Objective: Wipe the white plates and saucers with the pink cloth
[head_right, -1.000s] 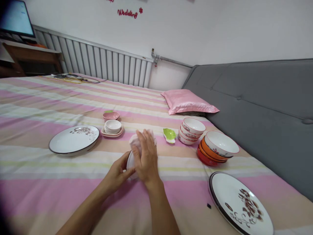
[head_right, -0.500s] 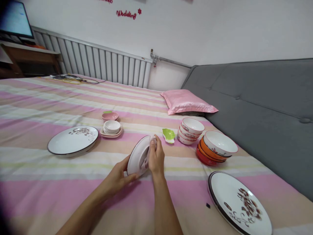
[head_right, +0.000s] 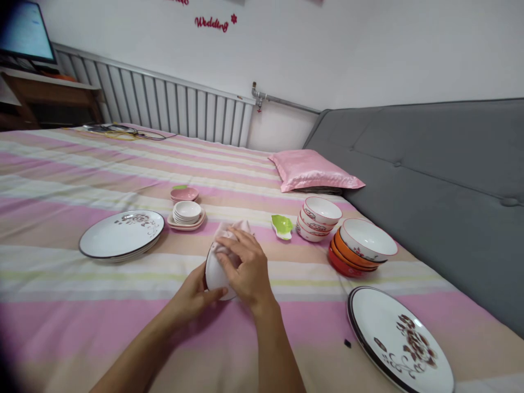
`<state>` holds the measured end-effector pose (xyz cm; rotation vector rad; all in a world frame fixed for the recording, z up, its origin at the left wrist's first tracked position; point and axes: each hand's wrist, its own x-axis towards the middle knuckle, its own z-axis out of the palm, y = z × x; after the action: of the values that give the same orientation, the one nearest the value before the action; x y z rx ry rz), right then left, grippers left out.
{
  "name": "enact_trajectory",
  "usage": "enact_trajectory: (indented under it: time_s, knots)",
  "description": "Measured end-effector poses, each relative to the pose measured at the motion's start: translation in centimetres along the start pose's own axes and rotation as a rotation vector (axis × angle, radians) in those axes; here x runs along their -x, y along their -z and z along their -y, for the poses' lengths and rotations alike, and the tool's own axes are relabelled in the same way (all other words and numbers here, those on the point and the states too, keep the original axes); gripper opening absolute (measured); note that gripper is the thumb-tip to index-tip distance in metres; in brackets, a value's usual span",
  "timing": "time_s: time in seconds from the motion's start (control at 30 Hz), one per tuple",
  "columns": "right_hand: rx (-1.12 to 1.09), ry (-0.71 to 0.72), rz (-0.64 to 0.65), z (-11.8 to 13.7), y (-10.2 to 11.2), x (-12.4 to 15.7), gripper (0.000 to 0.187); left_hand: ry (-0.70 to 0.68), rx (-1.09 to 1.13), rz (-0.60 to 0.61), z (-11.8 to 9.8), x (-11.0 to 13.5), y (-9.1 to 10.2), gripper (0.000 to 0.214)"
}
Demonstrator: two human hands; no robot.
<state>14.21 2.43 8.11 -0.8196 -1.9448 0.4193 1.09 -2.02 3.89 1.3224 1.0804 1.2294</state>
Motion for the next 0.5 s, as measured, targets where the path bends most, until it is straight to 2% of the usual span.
enact_trajectory:
  time_s: [0.1, 0.27, 0.5]
  knots:
    - [0.034, 0.056, 0.062, 0.6, 0.0, 0.1, 0.028, -0.023, 0.122, -0.014, -0.4, -0.2, 0.3, 0.048]
    - [0.019, 0.073, 0.074, 1.1, 0.2, 0.1, 0.028, 0.009, 0.207, -0.059, -1.1, -0.1, 0.7, 0.024]
    - [-0.046, -0.099, 0.025, 0.0, 0.7, 0.0, 0.028, 0.064, 0.245, -0.09, -1.6, 0.2, 1.0, 0.016]
